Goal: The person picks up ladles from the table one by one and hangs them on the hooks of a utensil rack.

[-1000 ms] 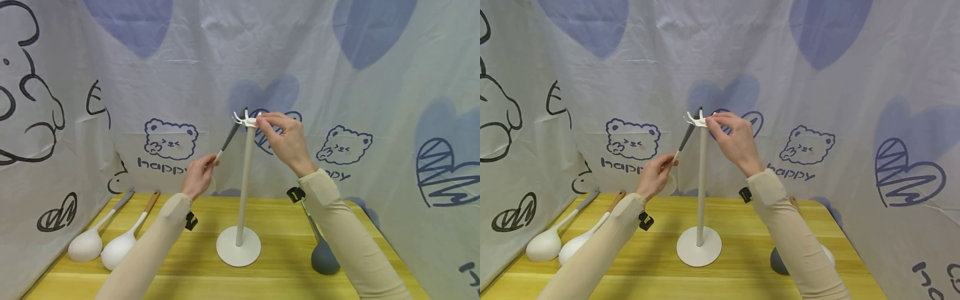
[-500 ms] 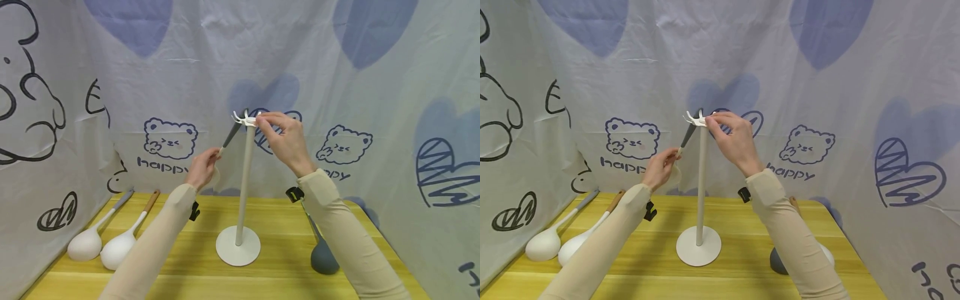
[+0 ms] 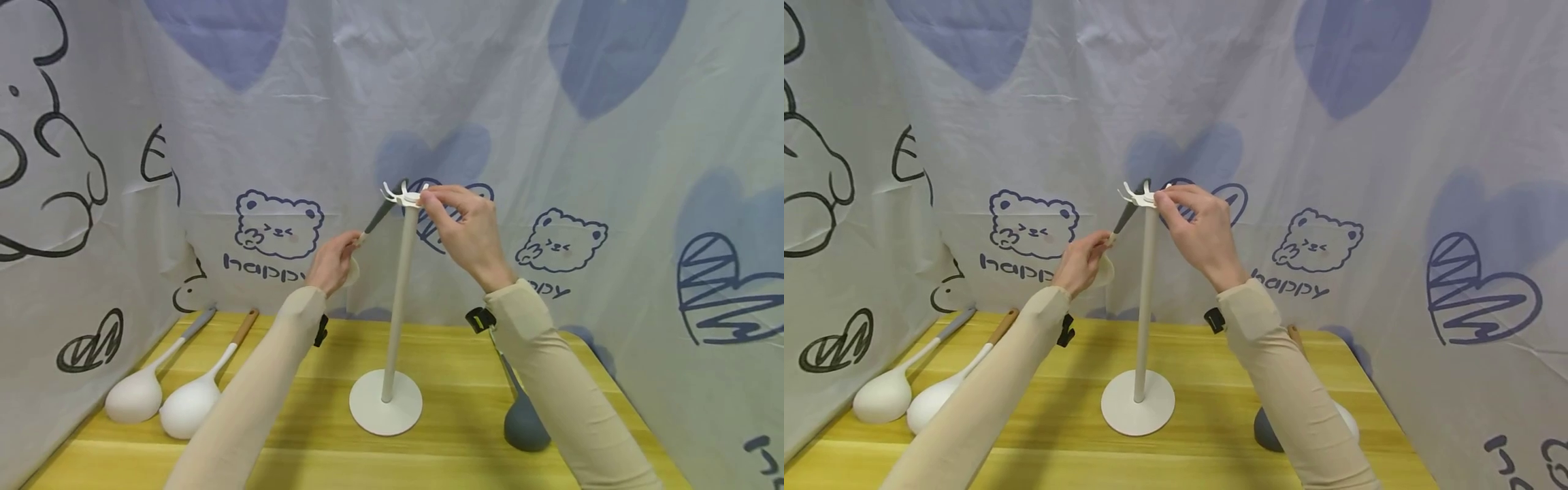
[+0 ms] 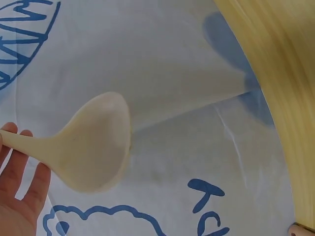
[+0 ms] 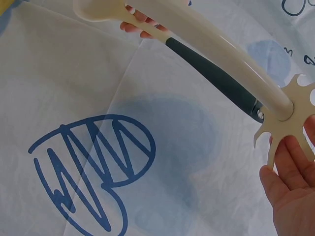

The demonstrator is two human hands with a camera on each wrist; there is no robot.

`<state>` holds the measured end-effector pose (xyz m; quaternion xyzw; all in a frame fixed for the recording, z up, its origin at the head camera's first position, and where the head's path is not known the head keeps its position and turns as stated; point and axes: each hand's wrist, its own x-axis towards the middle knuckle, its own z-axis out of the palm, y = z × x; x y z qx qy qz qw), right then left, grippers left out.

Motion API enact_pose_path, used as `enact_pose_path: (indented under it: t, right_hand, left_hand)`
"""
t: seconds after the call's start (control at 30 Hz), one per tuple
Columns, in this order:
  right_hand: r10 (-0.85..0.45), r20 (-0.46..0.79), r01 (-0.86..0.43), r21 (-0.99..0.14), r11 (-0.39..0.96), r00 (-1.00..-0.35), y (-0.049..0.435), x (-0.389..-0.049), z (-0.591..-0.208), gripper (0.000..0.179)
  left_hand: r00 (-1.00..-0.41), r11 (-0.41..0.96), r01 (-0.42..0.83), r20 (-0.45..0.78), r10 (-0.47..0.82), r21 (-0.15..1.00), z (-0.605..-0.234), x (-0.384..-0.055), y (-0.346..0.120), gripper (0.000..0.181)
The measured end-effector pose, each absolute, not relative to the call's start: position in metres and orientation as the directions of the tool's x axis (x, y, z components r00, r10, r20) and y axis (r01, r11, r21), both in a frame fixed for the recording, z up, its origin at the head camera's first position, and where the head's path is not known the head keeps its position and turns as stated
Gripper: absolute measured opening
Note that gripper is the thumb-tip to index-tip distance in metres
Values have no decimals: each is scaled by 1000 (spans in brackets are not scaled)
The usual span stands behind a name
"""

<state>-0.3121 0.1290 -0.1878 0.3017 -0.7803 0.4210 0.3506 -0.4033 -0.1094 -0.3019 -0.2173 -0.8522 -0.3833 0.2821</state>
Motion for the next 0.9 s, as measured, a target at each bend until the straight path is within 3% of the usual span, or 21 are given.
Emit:
enact_pose_path:
  t: [0.23, 0.47, 0.63, 0.77, 0.9]
  right_hand:
    - [-177, 797, -764, -452, 461, -578, 128, -312, -189, 26]
    - [-171, 802, -765, -446, 464, -572, 127, -313, -189, 26]
    - [-172, 798, -762, -452, 464, -578, 126, -312, -190, 26]
    - [-171, 800, -764, -451, 461, -575, 126, -313, -190, 26]
    - [-171, 804, -767, -444, 463, -569, 126, -313, -189, 26]
  left_hand:
    - [-737, 679, 535, 671, 83, 503, -299, -408, -110, 27]
    - [-759, 636, 572, 628, 172, 518, -301, -409, -107, 32]
    - [-734, 644, 587, 658, 167, 491, -304, -411, -108, 31]
    - [-701, 662, 606, 690, 182, 442, -305, -415, -109, 31]
    - [-711, 715, 588, 662, 235, 378, -304, -418, -107, 37]
